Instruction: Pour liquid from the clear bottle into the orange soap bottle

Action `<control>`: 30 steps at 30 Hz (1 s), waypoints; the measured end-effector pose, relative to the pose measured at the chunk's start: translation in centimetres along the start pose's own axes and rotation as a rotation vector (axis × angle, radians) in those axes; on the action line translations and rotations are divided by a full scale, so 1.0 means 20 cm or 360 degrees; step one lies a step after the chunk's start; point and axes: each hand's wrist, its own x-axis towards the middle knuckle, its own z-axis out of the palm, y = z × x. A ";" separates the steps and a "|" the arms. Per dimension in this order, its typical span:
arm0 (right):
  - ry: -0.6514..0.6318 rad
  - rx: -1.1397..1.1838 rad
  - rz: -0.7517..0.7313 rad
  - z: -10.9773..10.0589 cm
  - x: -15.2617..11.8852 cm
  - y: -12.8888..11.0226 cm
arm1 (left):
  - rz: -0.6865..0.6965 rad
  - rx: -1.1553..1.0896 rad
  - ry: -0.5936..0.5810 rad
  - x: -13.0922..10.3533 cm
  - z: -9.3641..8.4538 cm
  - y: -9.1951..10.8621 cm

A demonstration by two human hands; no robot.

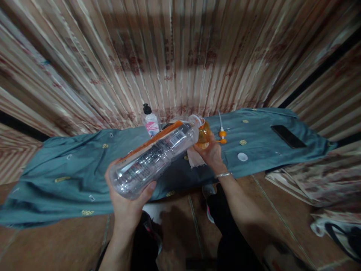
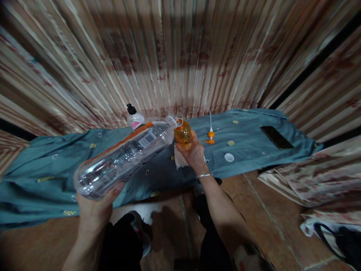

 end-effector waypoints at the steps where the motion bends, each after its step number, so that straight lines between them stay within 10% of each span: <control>1: -0.0005 -0.0004 0.0007 0.00 0.00 0.00 | 0.0006 0.0009 -0.0005 0.00 0.00 0.00; 30: -0.0057 -0.0005 0.0084 -0.02 0.00 -0.07 | -0.0090 -0.0013 -0.0001 -0.02 0.02 -0.06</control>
